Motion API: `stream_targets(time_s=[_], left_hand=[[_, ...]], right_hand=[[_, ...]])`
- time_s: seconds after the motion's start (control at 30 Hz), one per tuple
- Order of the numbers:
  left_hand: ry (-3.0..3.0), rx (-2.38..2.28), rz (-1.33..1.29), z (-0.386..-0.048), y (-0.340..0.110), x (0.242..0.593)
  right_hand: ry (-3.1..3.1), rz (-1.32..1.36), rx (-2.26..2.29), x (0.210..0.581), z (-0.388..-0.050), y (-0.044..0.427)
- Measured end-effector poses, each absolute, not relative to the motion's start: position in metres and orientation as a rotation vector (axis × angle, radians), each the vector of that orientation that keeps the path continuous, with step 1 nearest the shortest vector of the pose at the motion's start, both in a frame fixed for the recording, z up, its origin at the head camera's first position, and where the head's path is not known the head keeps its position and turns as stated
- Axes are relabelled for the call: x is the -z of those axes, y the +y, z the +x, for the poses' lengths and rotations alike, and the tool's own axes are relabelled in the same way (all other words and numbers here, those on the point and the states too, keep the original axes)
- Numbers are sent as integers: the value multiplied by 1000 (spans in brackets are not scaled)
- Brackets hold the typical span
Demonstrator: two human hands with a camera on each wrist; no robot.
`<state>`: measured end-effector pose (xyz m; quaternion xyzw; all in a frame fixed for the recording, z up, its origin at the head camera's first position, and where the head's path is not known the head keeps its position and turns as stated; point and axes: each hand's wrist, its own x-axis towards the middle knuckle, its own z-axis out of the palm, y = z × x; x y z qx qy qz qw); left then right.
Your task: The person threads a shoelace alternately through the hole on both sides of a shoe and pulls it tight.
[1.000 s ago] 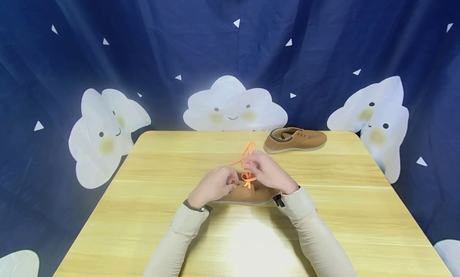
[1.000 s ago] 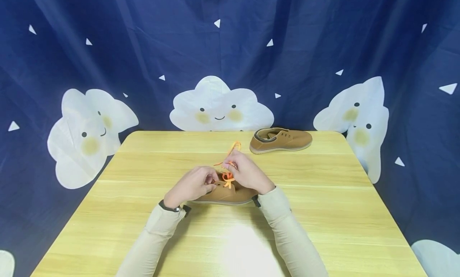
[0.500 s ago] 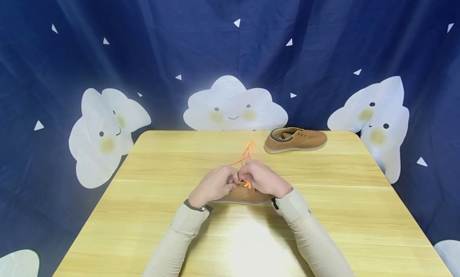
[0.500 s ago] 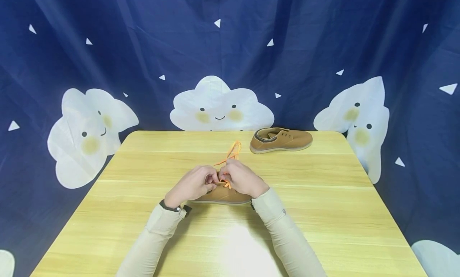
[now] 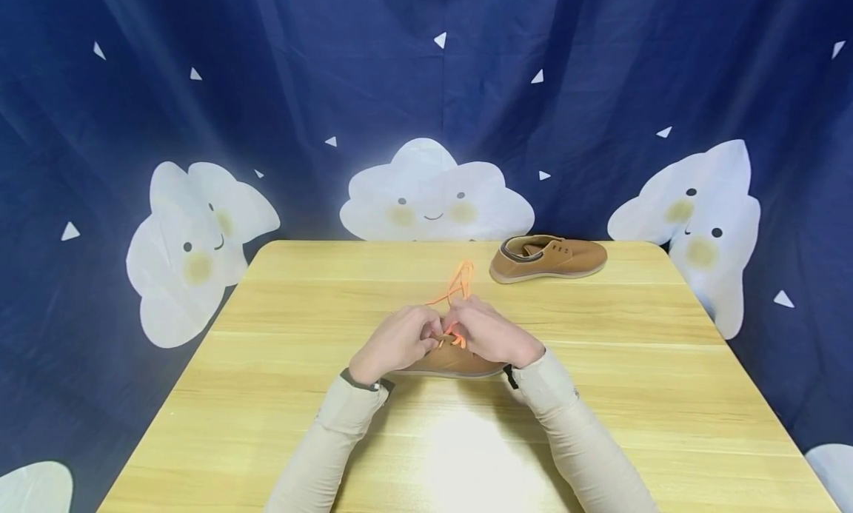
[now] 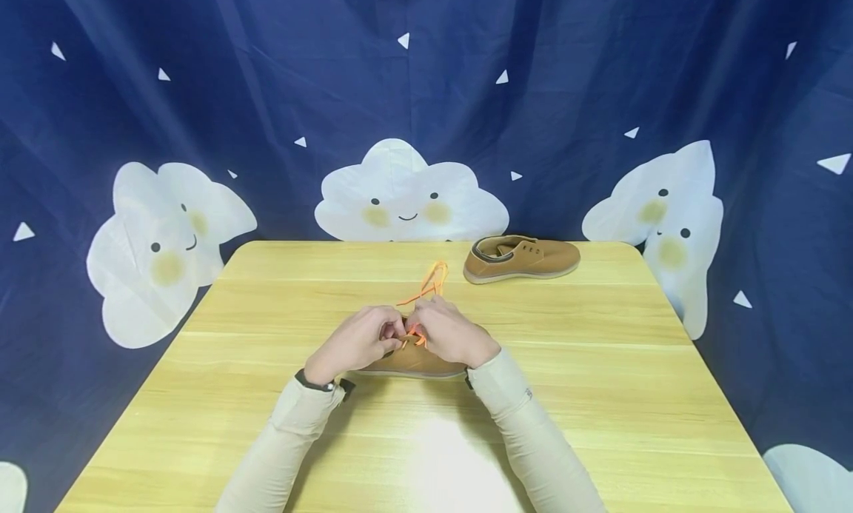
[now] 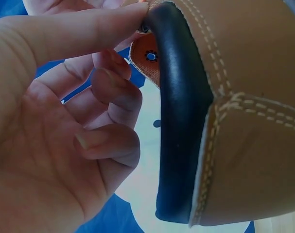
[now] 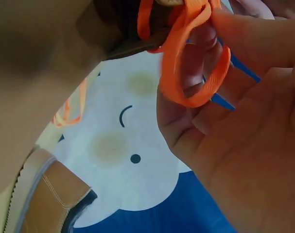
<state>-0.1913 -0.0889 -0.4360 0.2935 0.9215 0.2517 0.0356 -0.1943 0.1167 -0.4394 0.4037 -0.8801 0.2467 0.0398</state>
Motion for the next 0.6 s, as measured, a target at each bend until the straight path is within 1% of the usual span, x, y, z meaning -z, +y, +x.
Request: stream_targets(time_s=[0.2, 0.43, 0.6], left_hand=[[2829, -765, 902, -190, -89, 435], [2847, -707, 867, -187, -88, 431], [2930, -620, 827, -178, -83, 426]], right_hand=[[-2659, 1204, -720, 441, -194, 116], [-2794, 1123, -696, 440, -193, 110], [-2854, 1085, -689, 437, -191, 108]])
